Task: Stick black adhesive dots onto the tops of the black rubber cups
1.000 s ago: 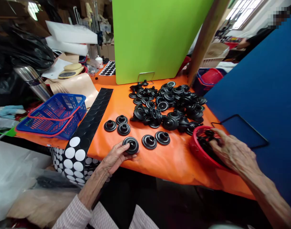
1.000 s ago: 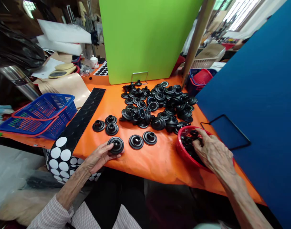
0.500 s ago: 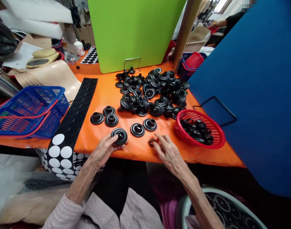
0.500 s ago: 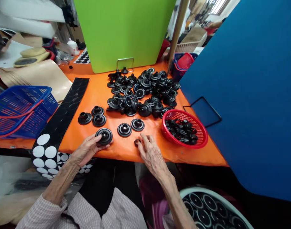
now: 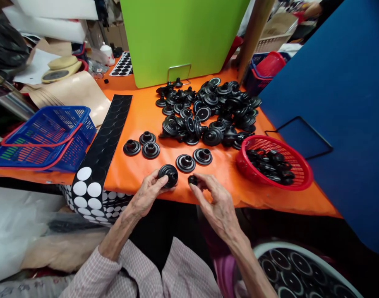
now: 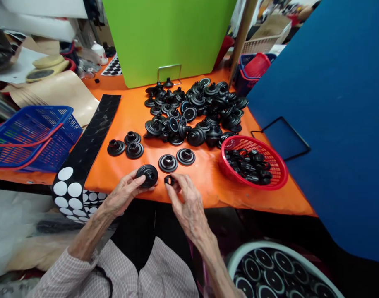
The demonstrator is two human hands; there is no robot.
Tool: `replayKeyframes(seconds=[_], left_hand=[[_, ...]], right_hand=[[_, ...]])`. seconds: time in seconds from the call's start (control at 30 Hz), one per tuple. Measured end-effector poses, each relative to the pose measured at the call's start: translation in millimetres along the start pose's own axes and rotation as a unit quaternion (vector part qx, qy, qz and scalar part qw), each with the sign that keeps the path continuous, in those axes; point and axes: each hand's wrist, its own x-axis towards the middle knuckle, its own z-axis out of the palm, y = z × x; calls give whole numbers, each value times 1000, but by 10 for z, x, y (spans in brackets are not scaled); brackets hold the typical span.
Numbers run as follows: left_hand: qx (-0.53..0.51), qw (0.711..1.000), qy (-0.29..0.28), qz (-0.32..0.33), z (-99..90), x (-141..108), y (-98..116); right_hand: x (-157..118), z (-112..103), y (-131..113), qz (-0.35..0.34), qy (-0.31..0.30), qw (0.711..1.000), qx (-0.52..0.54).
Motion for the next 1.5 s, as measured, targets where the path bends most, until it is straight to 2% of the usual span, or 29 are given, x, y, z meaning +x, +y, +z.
replayKeyframes(seconds=[0.1, 0.2, 0.4, 0.5, 0.57, 0.67, 0.77, 0.83, 0.93, 1.07, 1.13, 1.23, 1.3, 1.37, 1.43, 1.5], left_hand=[[16, 1000, -7, 21, 34, -6, -6], [39, 998, -9, 45, 57, -16, -8], [86, 994, -8, 67, 71, -42, -13], [77, 995, 5, 69, 72, -43, -33], [46, 997, 7, 57, 71, -45, -39], [-10, 999, -11, 29, 71, -51, -25], [-8, 999, -22, 33, 74, -63, -4], [13, 998, -27, 50, 75, -78, 1], [34, 996, -15, 76, 70, -107, 4], [45, 997, -20, 52, -4, -73, 56], [60, 997, -18, 38, -84, 11, 113], [133, 986, 73, 68, -234, 196, 213], [212, 960, 144, 118, -331, 317, 263], [293, 921, 197, 166, -411, 406, 285], [359, 885, 229, 188, -476, 451, 281], [404, 864, 234, 189, -528, 446, 267]], right_hand=[[9, 109, -197, -14, 35, 998, 42], [25, 193, -268, -20, 51, 997, 55], [-10, 288, -252, -14, 40, 999, 25], [-52, 305, -269, -6, 21, 998, 52], [-64, 301, -279, 31, 23, 995, 93], [-42, 290, -272, 141, 30, 975, 167], [0, 305, -252, 203, -6, 946, 253], [14, 333, -244, 201, -9, 941, 272], [7, 386, -250, 182, 13, 952, 245], [64, 404, -246, 145, -23, 970, 192], [194, 369, -208, 102, 4, 986, 131], [550, 302, -124, 19, 70, 997, 22], [851, 310, -77, -23, 76, 996, -41], [1146, 385, -57, -49, 67, 991, -102], [1394, 499, -62, -54, 53, 983, -167], [1572, 598, -72, -47, 19, 973, -225]])
